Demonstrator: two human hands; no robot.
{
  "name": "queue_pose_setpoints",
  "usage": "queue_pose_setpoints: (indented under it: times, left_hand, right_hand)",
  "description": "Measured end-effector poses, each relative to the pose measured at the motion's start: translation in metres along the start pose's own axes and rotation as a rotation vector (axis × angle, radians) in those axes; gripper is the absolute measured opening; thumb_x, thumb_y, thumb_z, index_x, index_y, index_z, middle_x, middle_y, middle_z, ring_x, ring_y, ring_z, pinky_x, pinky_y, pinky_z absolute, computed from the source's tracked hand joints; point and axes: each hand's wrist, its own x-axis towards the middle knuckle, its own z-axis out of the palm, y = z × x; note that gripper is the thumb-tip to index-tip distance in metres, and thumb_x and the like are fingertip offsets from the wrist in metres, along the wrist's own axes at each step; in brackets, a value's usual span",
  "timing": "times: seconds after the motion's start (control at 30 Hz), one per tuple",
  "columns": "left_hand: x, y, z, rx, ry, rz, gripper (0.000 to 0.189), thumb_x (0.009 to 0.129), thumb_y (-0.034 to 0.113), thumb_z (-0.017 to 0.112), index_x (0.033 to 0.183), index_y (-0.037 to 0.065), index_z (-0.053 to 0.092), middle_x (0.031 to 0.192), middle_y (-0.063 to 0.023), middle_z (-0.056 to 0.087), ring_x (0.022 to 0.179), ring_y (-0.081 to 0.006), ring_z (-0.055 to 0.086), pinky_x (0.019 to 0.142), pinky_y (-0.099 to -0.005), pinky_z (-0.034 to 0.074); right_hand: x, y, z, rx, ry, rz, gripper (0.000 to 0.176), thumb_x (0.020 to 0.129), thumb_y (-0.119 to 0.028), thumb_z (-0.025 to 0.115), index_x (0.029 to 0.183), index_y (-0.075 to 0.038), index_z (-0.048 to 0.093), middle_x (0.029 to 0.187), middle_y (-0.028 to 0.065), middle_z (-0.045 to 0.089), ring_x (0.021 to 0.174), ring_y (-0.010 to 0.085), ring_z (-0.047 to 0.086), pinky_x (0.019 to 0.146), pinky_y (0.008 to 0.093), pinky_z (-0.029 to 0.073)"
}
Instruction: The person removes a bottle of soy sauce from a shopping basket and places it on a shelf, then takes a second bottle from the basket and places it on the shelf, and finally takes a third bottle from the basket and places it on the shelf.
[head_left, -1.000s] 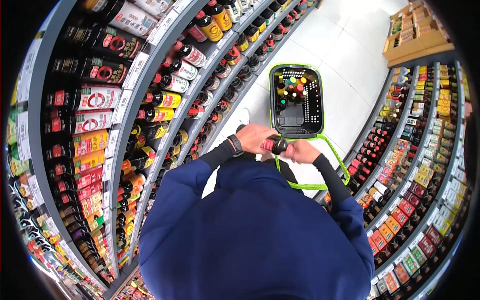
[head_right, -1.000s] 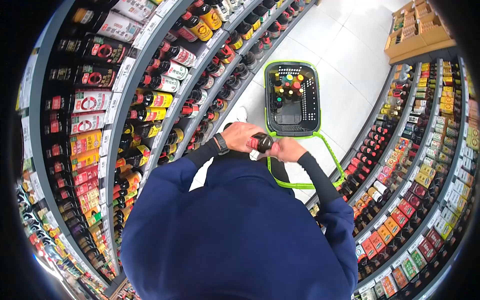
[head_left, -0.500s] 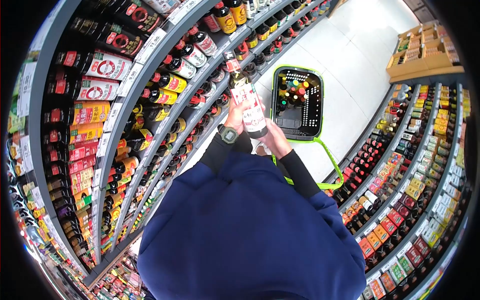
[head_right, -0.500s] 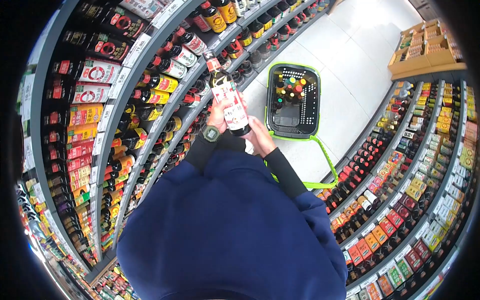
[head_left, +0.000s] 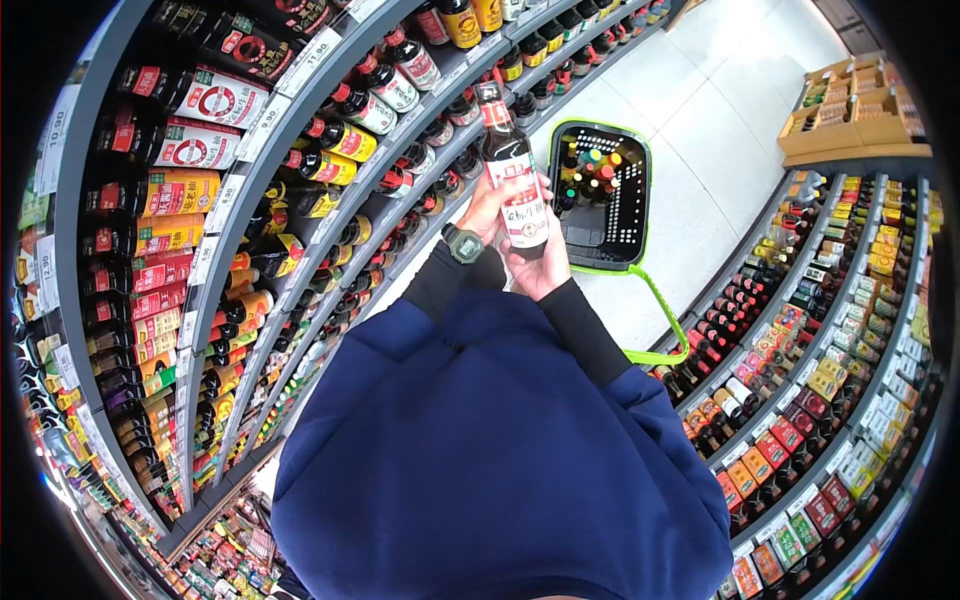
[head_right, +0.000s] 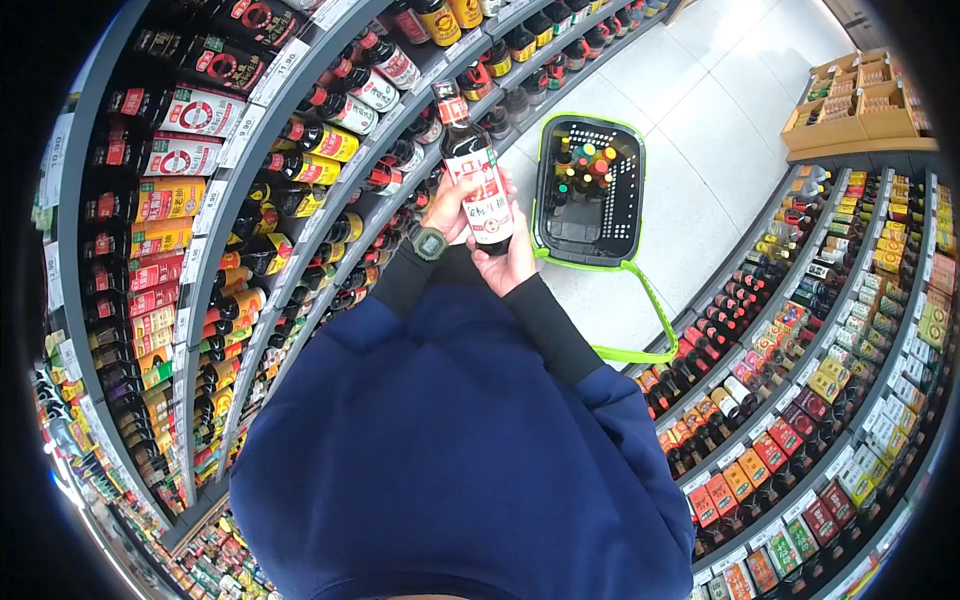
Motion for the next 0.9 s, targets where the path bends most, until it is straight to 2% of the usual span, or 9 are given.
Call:
queue_pose_setpoints:
  times: [0.13, 0.37, 0.43, 0.53, 0.63, 0.67, 0.77, 0.8, 0.9]
  left_hand:
    - [0.011, 0.026, 0.005, -0.058, 0.109, 0.069, 0.034, 0.096, 0.028, 0.046, 0.12, 0.003, 0.045, 0.112, -0.0161, 0.058, 0.096, -0.0278, 0.062, 0.082, -0.0405, 0.053]
    - [0.023, 0.057, -0.006, 0.217, 0.199, 0.048, 0.025, 0.095, 0.027, 0.049, 0.102, 0.002, 0.052, 0.088, -0.0112, 0.065, 0.086, -0.0203, 0.064, 0.076, -0.0341, 0.053]
    - [0.016, 0.064, 0.002, 0.277, 0.35, -0.074, 0.029, 0.093, 0.032, 0.053, 0.076, 0.009, 0.052, 0.078, -0.008, 0.064, 0.085, -0.0194, 0.063, 0.077, -0.0343, 0.051]
    - [0.007, 0.061, -0.021, 0.018, 0.333, -0.116, 0.036, 0.089, 0.038, 0.059, 0.064, 0.014, 0.047, 0.066, -0.0031, 0.056, 0.088, -0.0247, 0.062, 0.086, -0.0408, 0.045]
    - [-0.012, 0.074, -0.002, 0.151, 0.356, -0.14, 0.038, 0.089, 0.035, 0.059, 0.063, 0.009, 0.052, 0.076, -0.0062, 0.06, 0.093, -0.0212, 0.061, 0.084, -0.0363, 0.046]
    - [-0.018, 0.078, 0.005, 0.201, 0.301, -0.107, 0.036, 0.09, 0.037, 0.058, 0.07, 0.007, 0.057, 0.083, -0.0063, 0.061, 0.097, -0.0192, 0.059, 0.084, -0.0353, 0.046]
    - [-0.022, 0.088, 0.018, 0.381, 0.284, -0.194, 0.037, 0.095, 0.038, 0.047, 0.076, 0.007, 0.052, 0.099, -0.0066, 0.06, 0.099, -0.0166, 0.054, 0.088, -0.0371, 0.044]
    - [-0.022, 0.081, 0.007, 0.426, 0.268, -0.197, 0.034, 0.096, 0.038, 0.047, 0.084, 0.006, 0.053, 0.096, -0.0033, 0.057, 0.094, -0.0156, 0.056, 0.086, -0.0404, 0.046]
    - [-0.029, 0.091, 0.01, 0.414, 0.305, -0.413, 0.029, 0.095, 0.036, 0.048, 0.088, 0.008, 0.052, 0.092, -0.0014, 0.053, 0.09, -0.0142, 0.056, 0.082, -0.0442, 0.051]
  right_hand:
    - [0.0, -0.003, 0.003, -0.004, 0.067, -0.014, 0.04, 0.092, -0.047, 0.045, 0.111, -0.013, 0.055, 0.094, 0.003, 0.061, 0.067, 0.0218, 0.055, 0.047, 0.0243, 0.042]
    - [0.003, -0.005, -0.02, -0.124, 0.088, -0.015, 0.042, 0.091, -0.048, 0.046, 0.111, -0.012, 0.056, 0.094, 0.0042, 0.062, 0.067, 0.0227, 0.056, 0.048, 0.0254, 0.043]
    - [0.006, -0.008, -0.029, -0.207, 0.122, -0.036, 0.04, 0.091, -0.048, 0.047, 0.11, -0.014, 0.056, 0.096, 0.004, 0.062, 0.069, 0.02, 0.057, 0.052, 0.0264, 0.045]
    - [0.006, -0.011, -0.024, -0.295, 0.192, -0.086, 0.038, 0.089, -0.048, 0.051, 0.106, -0.014, 0.056, 0.096, 0.0045, 0.063, 0.074, 0.0167, 0.059, 0.058, 0.0282, 0.049]
    - [0.014, -0.02, -0.036, -0.334, 0.119, -0.016, 0.04, 0.087, -0.048, 0.053, 0.104, -0.012, 0.057, 0.093, 0.0049, 0.064, 0.074, 0.0171, 0.059, 0.058, 0.0289, 0.05]
    - [0.015, -0.021, -0.033, -0.305, 0.129, 0.007, 0.041, 0.086, -0.048, 0.055, 0.102, -0.011, 0.058, 0.092, 0.0048, 0.064, 0.073, 0.0173, 0.059, 0.058, 0.0284, 0.05]
    - [0.036, -0.019, -0.046, -0.208, 0.105, 0.007, 0.041, 0.086, -0.048, 0.056, 0.102, -0.011, 0.058, 0.09, 0.0048, 0.064, 0.072, 0.0177, 0.06, 0.058, 0.0276, 0.05]
    - [0.044, -0.022, -0.051, -0.19, 0.033, 0.017, 0.04, 0.085, -0.048, 0.056, 0.101, -0.011, 0.059, 0.089, 0.0046, 0.065, 0.073, 0.0169, 0.06, 0.056, 0.0259, 0.048]
    - [0.062, -0.029, -0.061, -0.228, 0.103, -0.025, 0.04, 0.085, -0.049, 0.056, 0.101, -0.012, 0.059, 0.088, 0.004, 0.065, 0.073, 0.0157, 0.06, 0.057, 0.0253, 0.047]
